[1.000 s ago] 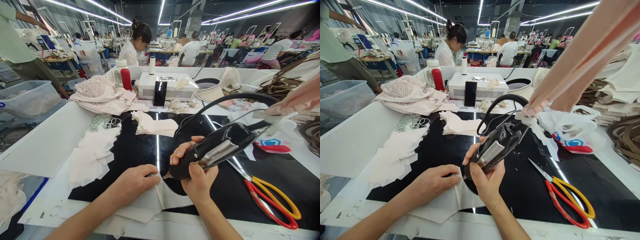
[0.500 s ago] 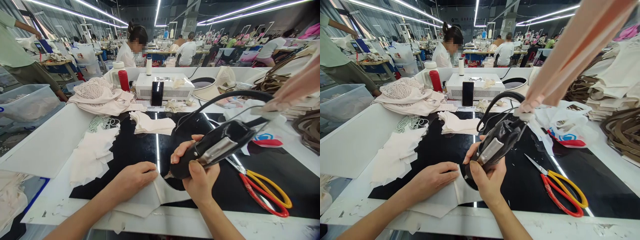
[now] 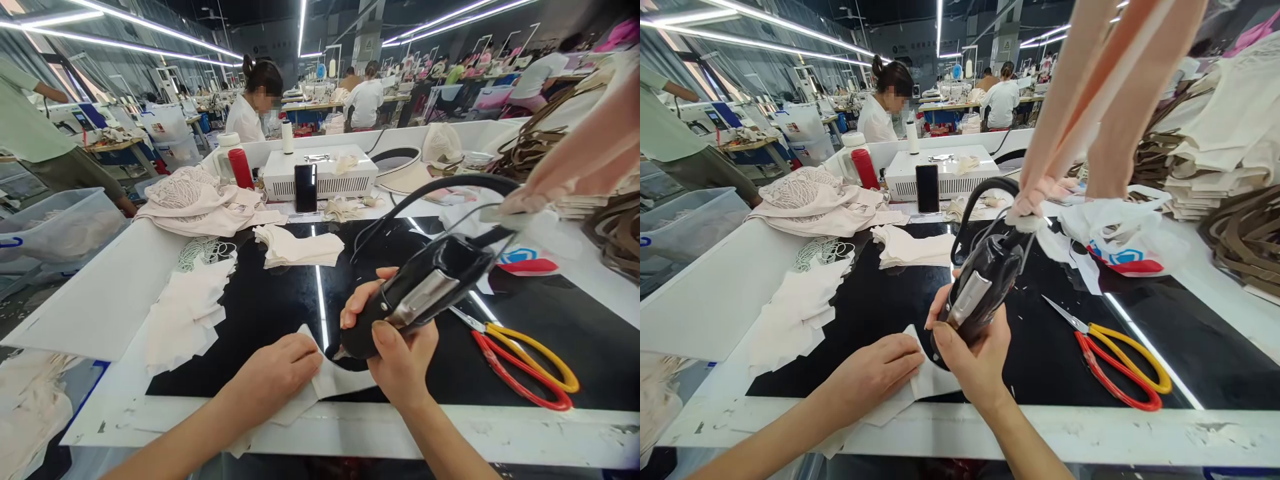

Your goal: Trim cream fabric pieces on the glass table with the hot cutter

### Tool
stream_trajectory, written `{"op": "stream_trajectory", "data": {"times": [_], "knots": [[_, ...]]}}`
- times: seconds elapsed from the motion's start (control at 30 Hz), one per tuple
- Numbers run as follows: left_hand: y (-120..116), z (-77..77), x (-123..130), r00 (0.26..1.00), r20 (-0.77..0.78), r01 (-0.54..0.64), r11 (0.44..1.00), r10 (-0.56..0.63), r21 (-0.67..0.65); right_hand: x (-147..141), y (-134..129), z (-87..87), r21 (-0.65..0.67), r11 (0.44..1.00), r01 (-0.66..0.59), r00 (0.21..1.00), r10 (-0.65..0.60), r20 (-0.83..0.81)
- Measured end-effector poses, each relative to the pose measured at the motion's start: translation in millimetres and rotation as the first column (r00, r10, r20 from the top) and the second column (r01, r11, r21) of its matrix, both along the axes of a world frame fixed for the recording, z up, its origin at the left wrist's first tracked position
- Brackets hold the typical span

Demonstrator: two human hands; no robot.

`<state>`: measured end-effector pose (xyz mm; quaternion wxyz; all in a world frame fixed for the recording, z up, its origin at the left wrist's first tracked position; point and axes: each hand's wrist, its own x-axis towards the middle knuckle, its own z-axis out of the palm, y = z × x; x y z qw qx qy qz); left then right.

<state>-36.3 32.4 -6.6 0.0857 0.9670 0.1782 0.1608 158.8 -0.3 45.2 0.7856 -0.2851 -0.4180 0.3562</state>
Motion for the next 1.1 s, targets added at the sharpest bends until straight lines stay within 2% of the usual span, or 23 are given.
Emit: {"op": "stream_trajectory", "data": {"times": [0.43, 0.67, 1.1], "knots": [[-13.9, -0.4, -4.3, 0.999, -0.03, -0.036, 0.994, 0.039, 0.103, -9.8, 8.0, -4.0, 0.018, 1.0, -0.001, 1.0, 0.001, -0.008], [-17.0, -2.6, -2.8, 1.0, 0.023, -0.024, 0.981, 0.02, 0.191, -11.2, 9.0, -8.5, 0.016, 1.0, -0.006, 1.0, 0.006, 0.018], [-17.9, -3.0, -5.6, 0.999, -0.035, -0.037, 0.992, 0.042, 0.124, -7.8, -3.2, -5.2, -0.002, 0.999, 0.036, 0.999, -0.036, 0.02]]}}
